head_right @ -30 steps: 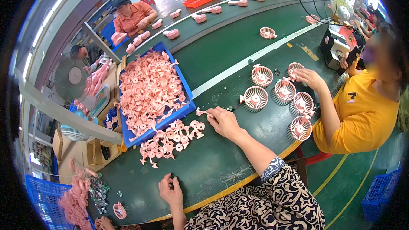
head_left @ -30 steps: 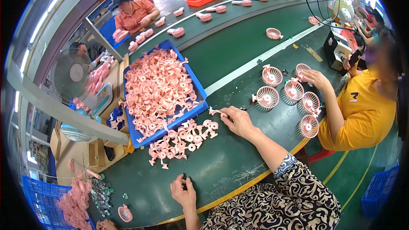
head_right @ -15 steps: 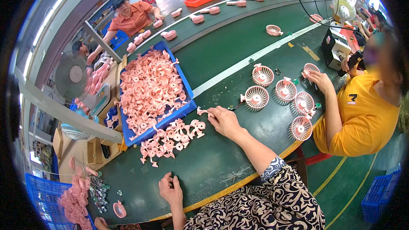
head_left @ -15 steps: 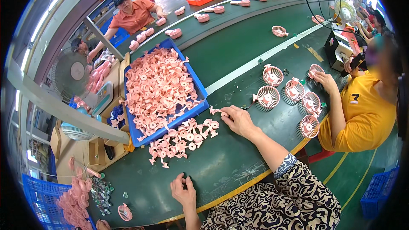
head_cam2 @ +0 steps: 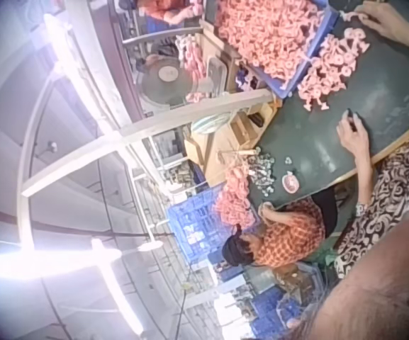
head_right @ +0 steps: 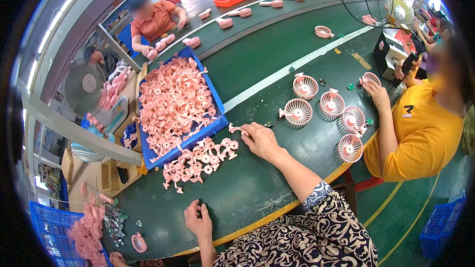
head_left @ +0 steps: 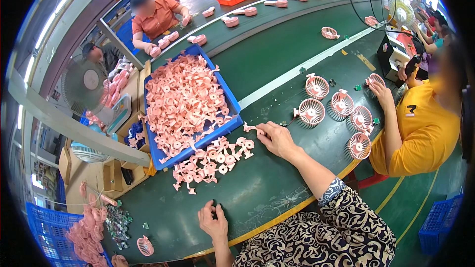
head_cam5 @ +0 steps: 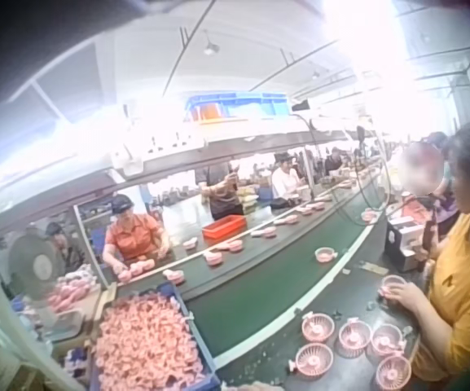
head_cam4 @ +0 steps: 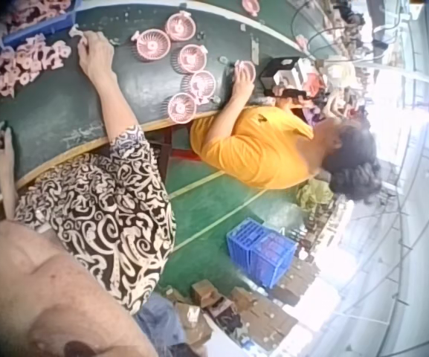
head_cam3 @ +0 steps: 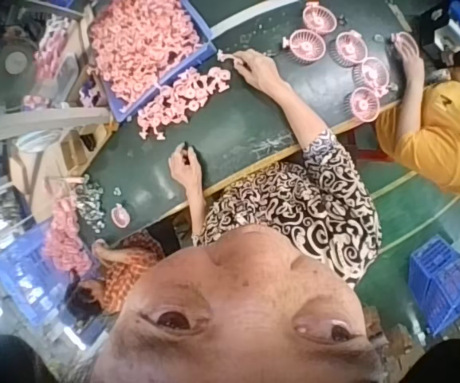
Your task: The person assembles portable fans by picking plastic brackets and fan grilles from a container and workbench, attaching the brackets into the fan grilles by hand, and placing the assembled fan pieces onto the table.
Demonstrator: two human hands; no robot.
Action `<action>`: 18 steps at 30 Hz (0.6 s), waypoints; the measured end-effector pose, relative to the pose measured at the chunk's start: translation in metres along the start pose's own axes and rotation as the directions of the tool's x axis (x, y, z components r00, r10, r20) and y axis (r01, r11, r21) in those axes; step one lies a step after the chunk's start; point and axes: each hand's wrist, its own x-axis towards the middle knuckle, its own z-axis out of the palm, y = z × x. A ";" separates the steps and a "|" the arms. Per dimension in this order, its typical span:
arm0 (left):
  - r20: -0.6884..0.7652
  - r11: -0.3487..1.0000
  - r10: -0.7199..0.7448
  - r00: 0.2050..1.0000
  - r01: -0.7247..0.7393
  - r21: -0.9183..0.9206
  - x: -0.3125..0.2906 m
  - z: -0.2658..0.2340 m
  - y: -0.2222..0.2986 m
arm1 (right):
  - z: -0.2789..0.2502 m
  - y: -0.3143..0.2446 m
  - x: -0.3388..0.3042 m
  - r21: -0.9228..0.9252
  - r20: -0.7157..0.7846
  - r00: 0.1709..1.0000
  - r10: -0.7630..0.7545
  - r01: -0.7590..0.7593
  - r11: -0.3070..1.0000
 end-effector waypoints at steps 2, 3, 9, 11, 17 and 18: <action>-0.002 1.000 0.002 1.000 -0.002 -0.001 -0.001 0.000 -0.001 | 0.000 -0.001 0.000 0.001 0.002 1.000 0.001 -0.001 1.000; 0.000 1.000 -0.002 1.000 0.002 0.000 -0.001 -0.001 -0.002 | 0.000 -0.002 0.000 0.001 0.003 1.000 0.001 -0.001 1.000; 0.005 1.000 0.001 1.000 -0.001 -0.007 0.000 0.000 0.000 | -0.001 0.000 -0.001 -0.002 -0.002 1.000 0.000 0.000 1.000; 0.011 1.000 0.006 1.000 -0.006 -0.017 0.000 0.001 0.000 | 0.000 0.001 -0.002 -0.005 0.000 1.000 0.009 -0.009 1.000; -0.001 1.000 0.006 1.000 -0.006 -0.016 -0.002 0.003 -0.006 | 0.002 0.001 -0.001 0.006 -0.007 1.000 -0.011 0.011 1.000; -0.002 1.000 -0.004 1.000 0.004 -0.016 -0.002 0.004 -0.006 | 0.001 0.001 -0.001 0.011 -0.009 1.000 -0.010 0.010 1.000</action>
